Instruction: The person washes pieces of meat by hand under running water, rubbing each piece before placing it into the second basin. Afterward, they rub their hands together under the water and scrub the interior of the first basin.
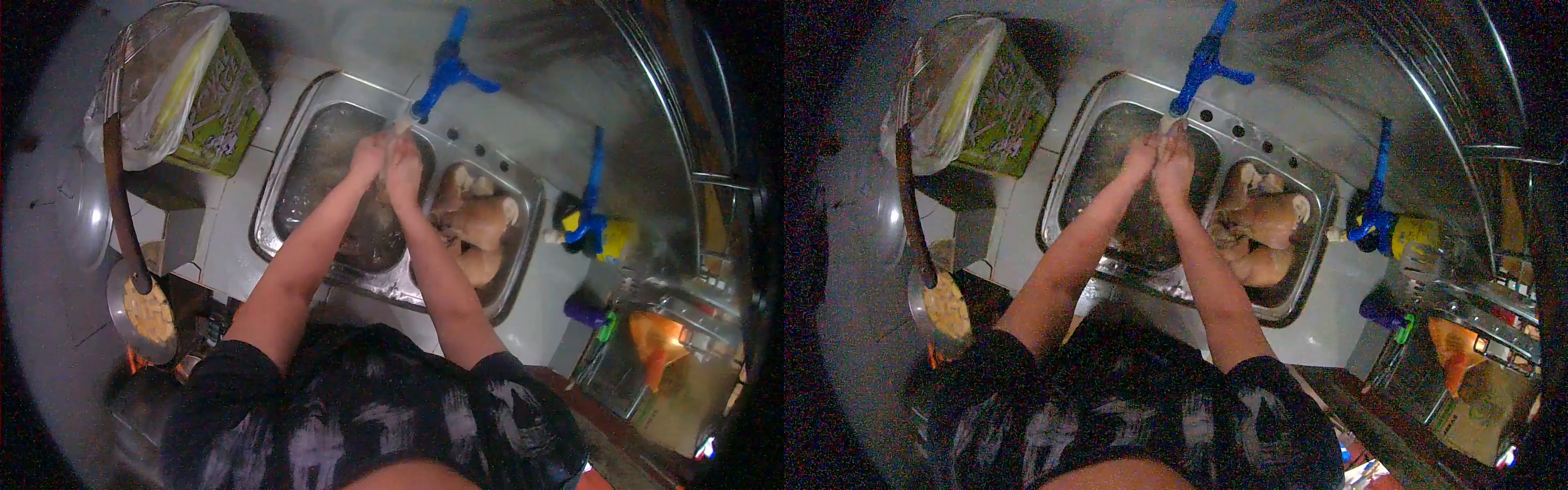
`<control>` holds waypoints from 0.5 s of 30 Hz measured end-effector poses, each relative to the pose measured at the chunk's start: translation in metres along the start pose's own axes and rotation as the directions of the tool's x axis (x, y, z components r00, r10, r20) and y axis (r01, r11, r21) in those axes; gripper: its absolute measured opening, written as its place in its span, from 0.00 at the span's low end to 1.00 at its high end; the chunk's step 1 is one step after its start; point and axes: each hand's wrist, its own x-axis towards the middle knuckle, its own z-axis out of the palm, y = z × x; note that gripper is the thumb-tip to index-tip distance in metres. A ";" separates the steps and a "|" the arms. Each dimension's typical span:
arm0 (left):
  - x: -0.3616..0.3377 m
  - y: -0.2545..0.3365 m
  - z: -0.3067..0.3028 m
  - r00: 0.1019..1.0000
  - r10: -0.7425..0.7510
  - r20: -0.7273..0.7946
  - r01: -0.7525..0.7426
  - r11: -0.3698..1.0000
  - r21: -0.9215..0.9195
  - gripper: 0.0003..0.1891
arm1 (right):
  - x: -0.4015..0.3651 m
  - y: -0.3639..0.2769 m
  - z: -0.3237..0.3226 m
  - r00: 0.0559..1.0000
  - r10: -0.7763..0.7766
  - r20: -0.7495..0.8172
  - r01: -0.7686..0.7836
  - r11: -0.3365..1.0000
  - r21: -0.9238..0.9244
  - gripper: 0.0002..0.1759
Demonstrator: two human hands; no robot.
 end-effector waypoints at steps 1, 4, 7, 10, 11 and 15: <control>0.004 -0.003 0.000 1.000 -0.011 -0.027 0.012 1.000 0.029 0.16 | 0.000 -0.002 -0.001 1.000 -0.001 0.000 0.001 1.000 -0.001 0.22; 0.003 0.001 -0.001 0.975 -0.212 -0.069 0.205 0.974 -0.092 0.16 | 0.000 -0.009 -0.005 1.000 0.002 -0.029 -0.001 0.999 0.036 0.22; 0.005 -0.003 -0.001 0.947 -0.320 0.008 0.299 0.875 -0.382 0.24 | 0.002 -0.013 -0.012 0.996 0.083 0.024 -0.086 0.983 0.160 0.24; 0.000 0.012 0.000 0.875 -0.424 0.235 0.476 0.659 -0.582 0.32 | 0.006 0.000 -0.008 0.962 0.196 0.192 -0.239 0.941 0.239 0.24; 0.001 0.004 0.000 0.875 -0.424 0.235 0.476 0.659 -0.582 0.32 | 0.003 0.017 0.006 0.960 0.222 0.170 -0.259 0.936 0.237 0.25; -0.002 -0.014 0.006 0.931 -0.292 0.218 0.362 0.816 -0.450 0.35 | 0.003 -0.022 -0.017 0.920 0.305 0.248 -0.325 0.945 0.042 0.26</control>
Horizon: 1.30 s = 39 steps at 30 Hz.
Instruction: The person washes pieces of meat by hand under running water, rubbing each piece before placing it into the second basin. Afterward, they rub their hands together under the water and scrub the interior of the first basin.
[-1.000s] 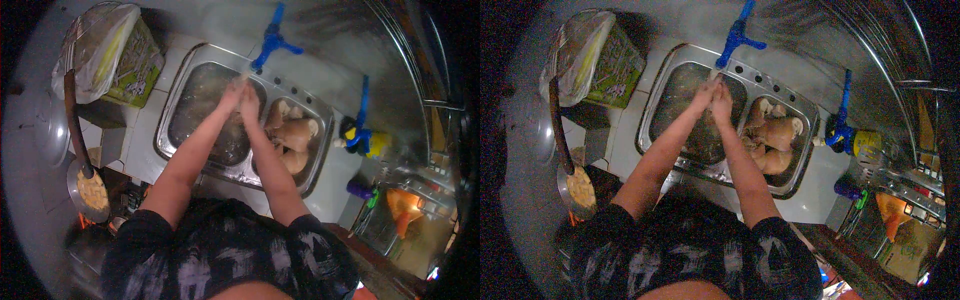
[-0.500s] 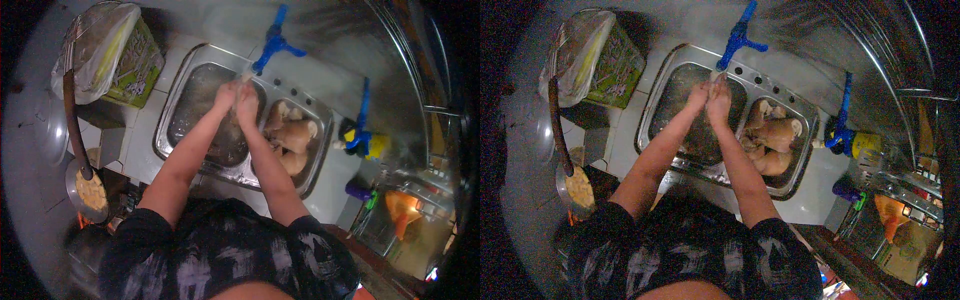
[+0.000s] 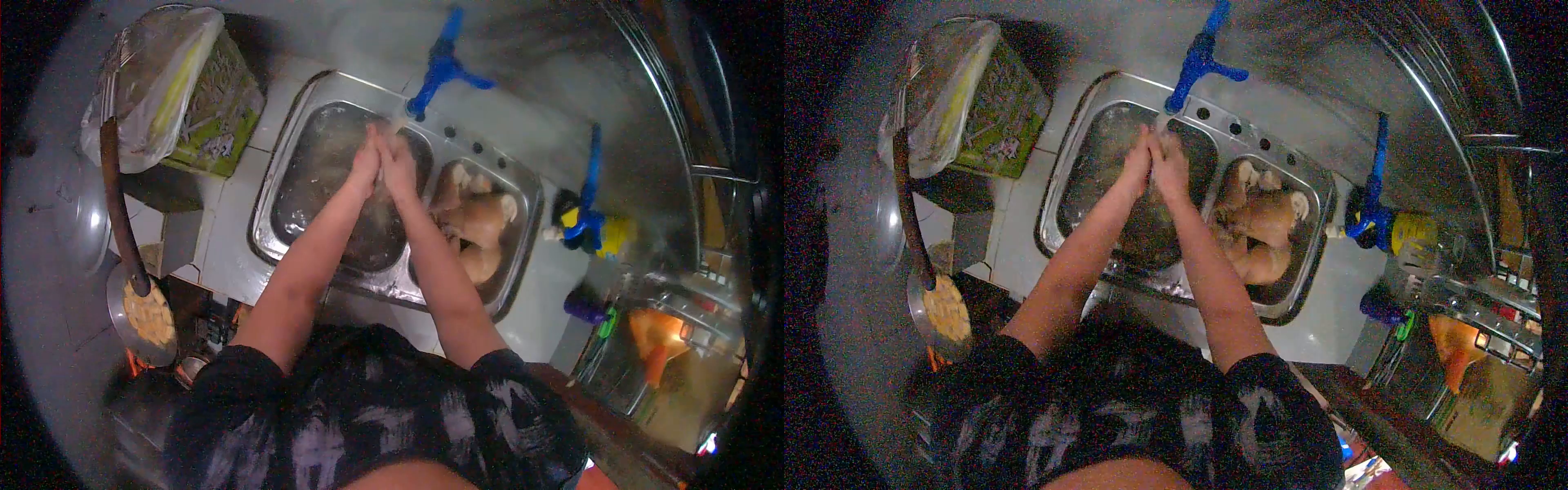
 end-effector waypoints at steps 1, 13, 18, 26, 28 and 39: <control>-0.005 0.003 0.003 1.000 0.006 -0.012 -0.007 0.999 -0.034 0.34 | 0.003 0.004 0.002 1.000 0.001 0.001 -0.001 1.000 0.001 0.26; -0.020 0.000 0.006 0.986 0.136 -0.094 -0.150 0.977 -0.154 0.30 | -0.002 0.011 0.011 0.956 -0.291 -0.034 0.285 0.952 -0.111 0.20; -0.029 0.007 0.009 0.973 0.137 -0.187 -0.162 0.978 -0.128 0.29 | 0.005 0.023 0.017 0.972 -0.234 0.023 0.234 0.951 -0.200 0.18; -0.007 -0.007 -0.010 0.984 0.101 -0.145 -0.121 0.982 -0.142 0.31 | 0.013 0.031 0.020 0.974 -0.225 0.016 0.221 0.937 -0.272 0.16; -0.005 -0.002 -0.016 0.980 -0.021 -0.196 0.011 0.999 -0.047 0.37 | 0.012 0.030 0.018 0.976 -0.216 0.023 0.214 0.938 -0.274 0.15; -0.013 0.018 -0.005 0.968 0.183 -0.174 -0.195 0.979 -0.053 0.31 | 0.004 0.006 0.022 0.989 -0.147 0.016 0.146 0.988 0.043 0.22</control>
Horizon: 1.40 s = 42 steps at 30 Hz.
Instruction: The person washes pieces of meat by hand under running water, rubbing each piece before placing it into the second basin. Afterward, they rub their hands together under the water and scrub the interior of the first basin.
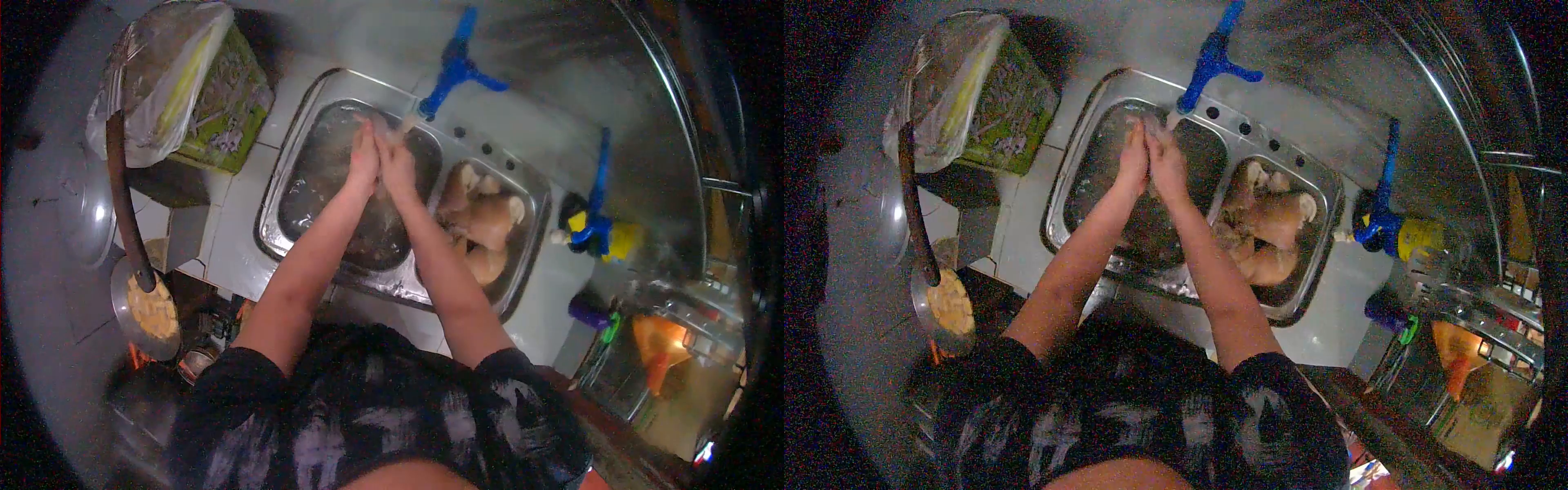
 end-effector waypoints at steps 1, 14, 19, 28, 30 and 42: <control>-0.006 0.007 0.005 1.000 -0.026 0.009 0.026 1.000 0.009 0.30 | -0.001 0.001 0.000 1.000 0.000 -0.003 0.000 1.000 -0.005 0.22; -0.003 -0.014 0.001 0.990 0.078 -0.116 -0.067 0.994 0.091 0.38 | -0.005 0.008 -0.001 1.000 -0.011 -0.027 0.005 0.979 -0.203 0.22; 0.023 -0.020 -0.020 0.997 -0.066 0.037 0.068 0.997 -0.043 0.37 | 0.004 0.016 0.001 0.986 -0.152 -0.060 0.146 0.984 -0.101 0.20; 0.002 0.009 -0.004 0.973 0.181 -0.143 -0.169 0.981 0.090 0.29 | 0.008 -0.007 0.012 0.995 0.061 0.074 -0.075 0.975 0.207 0.21; -0.005 0.016 -0.003 0.975 0.173 -0.141 -0.161 0.983 0.092 0.29 | 0.009 0.004 0.018 0.999 -0.012 0.035 0.001 0.960 0.279 0.21; 0.029 -0.011 -0.022 1.000 -0.013 -0.019 0.012 0.998 -0.070 0.32 | 0.015 -0.003 0.002 0.985 -0.172 -0.013 0.163 0.951 -0.261 0.17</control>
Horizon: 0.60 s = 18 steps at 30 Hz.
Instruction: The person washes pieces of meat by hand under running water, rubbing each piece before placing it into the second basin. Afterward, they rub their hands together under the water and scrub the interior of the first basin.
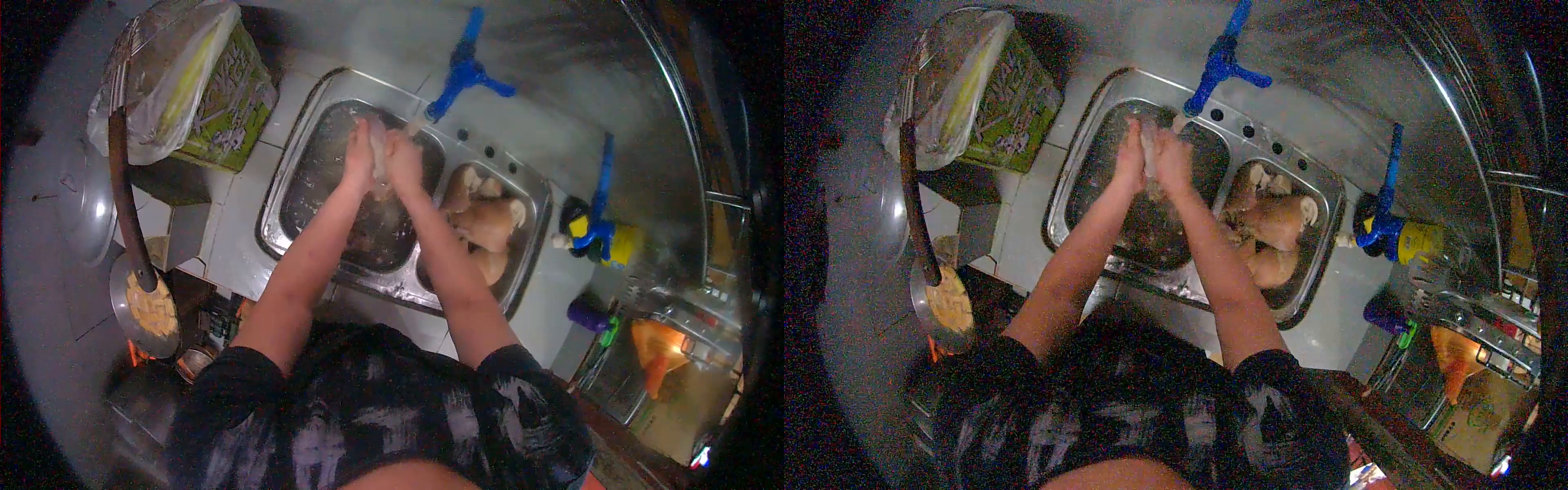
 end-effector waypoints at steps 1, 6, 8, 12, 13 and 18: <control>0.004 0.000 -0.002 0.995 -0.084 0.044 0.087 0.993 -0.073 0.33 | 0.001 0.004 0.000 1.000 -0.001 0.000 0.001 1.000 0.001 0.17; -0.009 0.023 0.006 0.995 -0.095 0.007 0.095 0.981 -0.168 0.29 | 0.004 -0.003 -0.007 0.999 0.050 0.019 -0.050 0.998 0.046 0.17; -0.008 0.022 0.007 0.997 -0.075 -0.004 0.073 0.985 -0.157 0.29 | 0.000 -0.009 -0.004 0.999 0.037 0.001 -0.037 0.990 0.140 0.17; -0.010 0.020 0.009 0.983 0.165 -0.084 -0.164 0.986 0.022 0.29 | 0.000 -0.014 -0.004 0.999 0.023 0.029 -0.027 0.988 0.150 0.18; -0.012 0.021 0.010 0.973 0.217 -0.079 -0.210 0.974 0.085 0.29 | 0.000 -0.014 -0.006 0.999 0.023 0.029 -0.027 0.988 0.150 0.18; -0.006 0.011 0.012 0.927 0.356 -0.120 -0.316 0.911 0.264 0.24 | -0.003 -0.015 -0.009 0.999 0.036 -0.009 -0.036 0.997 0.072 0.11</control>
